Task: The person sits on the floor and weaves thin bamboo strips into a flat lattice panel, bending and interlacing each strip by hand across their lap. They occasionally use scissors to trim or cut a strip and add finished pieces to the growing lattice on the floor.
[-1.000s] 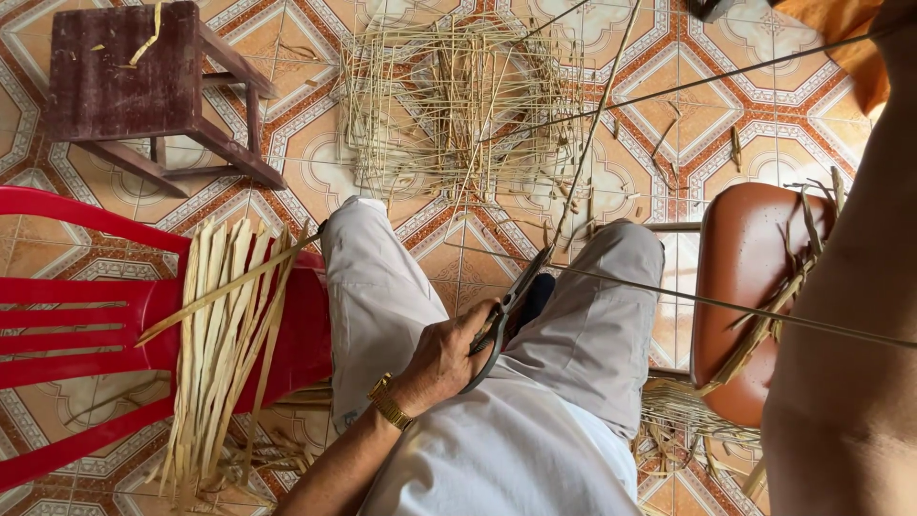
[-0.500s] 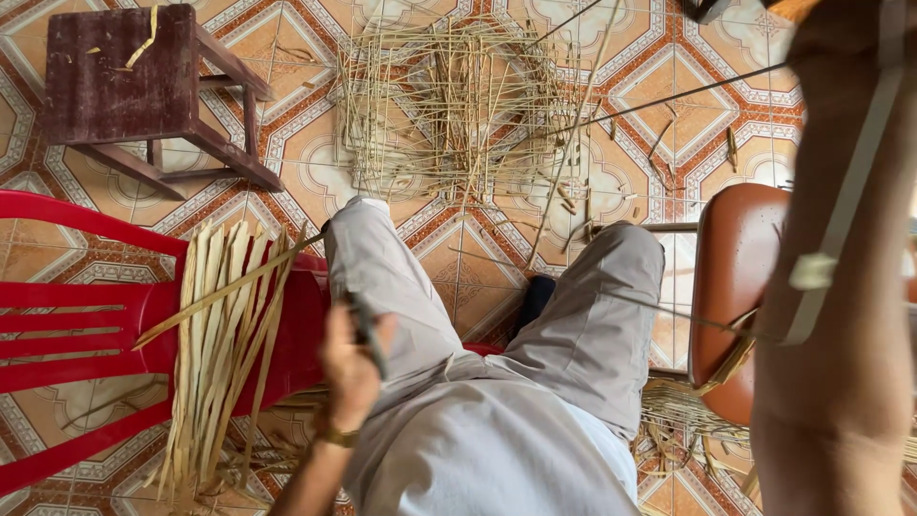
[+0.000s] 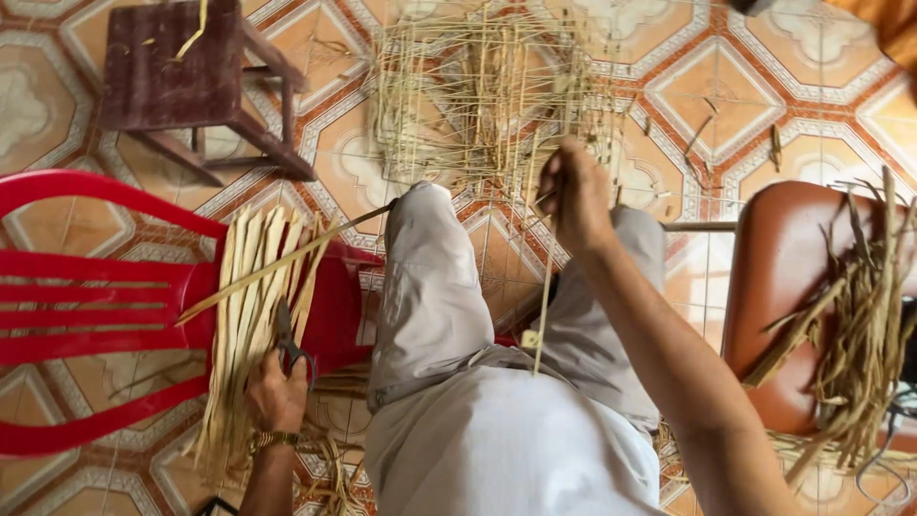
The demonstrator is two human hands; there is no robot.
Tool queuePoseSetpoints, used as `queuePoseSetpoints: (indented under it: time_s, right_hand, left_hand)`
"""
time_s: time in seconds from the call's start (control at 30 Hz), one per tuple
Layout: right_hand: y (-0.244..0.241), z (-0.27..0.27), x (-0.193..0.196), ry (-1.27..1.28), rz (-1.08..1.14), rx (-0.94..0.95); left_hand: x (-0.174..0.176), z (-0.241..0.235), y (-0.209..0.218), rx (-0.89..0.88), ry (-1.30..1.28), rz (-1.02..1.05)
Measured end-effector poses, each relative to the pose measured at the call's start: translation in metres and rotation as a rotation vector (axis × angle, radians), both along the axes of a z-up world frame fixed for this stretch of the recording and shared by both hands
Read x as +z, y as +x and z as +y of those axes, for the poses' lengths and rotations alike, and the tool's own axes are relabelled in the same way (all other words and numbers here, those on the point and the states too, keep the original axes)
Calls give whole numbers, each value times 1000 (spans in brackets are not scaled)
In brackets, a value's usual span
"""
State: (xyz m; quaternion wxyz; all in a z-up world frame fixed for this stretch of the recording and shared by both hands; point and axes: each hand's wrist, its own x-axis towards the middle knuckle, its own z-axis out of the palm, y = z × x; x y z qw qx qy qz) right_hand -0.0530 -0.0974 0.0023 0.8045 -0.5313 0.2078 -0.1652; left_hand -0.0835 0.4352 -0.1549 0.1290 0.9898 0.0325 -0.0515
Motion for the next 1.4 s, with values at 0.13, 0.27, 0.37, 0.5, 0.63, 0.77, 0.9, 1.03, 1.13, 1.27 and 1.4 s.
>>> queuePoseSetpoints:
  time_s: [0.13, 0.27, 0.37, 0.5, 0.63, 0.77, 0.9, 1.03, 1.13, 1.27, 1.4]
  right_hand:
    - [-18, 15, 0, 47, -16, 75]
    - [-32, 33, 25, 99, -8, 82]
    - [-30, 44, 28, 57, 68, -54]
    - [-8, 38, 0, -52, 132, -207]
    - [-13, 42, -27, 88, 39, -22]
    - [-57, 27, -3, -140, 2, -22]
    - [-142, -44, 4, -507, 106, -72]
    - [-248, -161, -22, -1082, 435, -434]
    - [-336, -240, -39, -1483, 691, -563]
    - [-372, -266, -36, -1315, 1079, -410]
    - [-388, -290, -69, -1470, 1148, -419]
  left_hand:
    - [-2, 0, 9, 256, 81, 395]
    - [14, -25, -3, -8, 63, -163]
    - [71, -100, -15, 163, -287, 92]
    - [127, -200, -34, -457, -999, 43]
    - [172, -267, -47, -812, -1077, 245]
    - [161, -284, -55, -788, -944, 356]
    - [151, -272, -50, -635, -1038, 422]
    - [181, -263, -43, -683, -960, 469]
    - [180, -261, -41, -735, -907, 354]
    - [164, -252, -39, -759, -955, 313]
    - [171, -254, -39, -803, -852, 260]
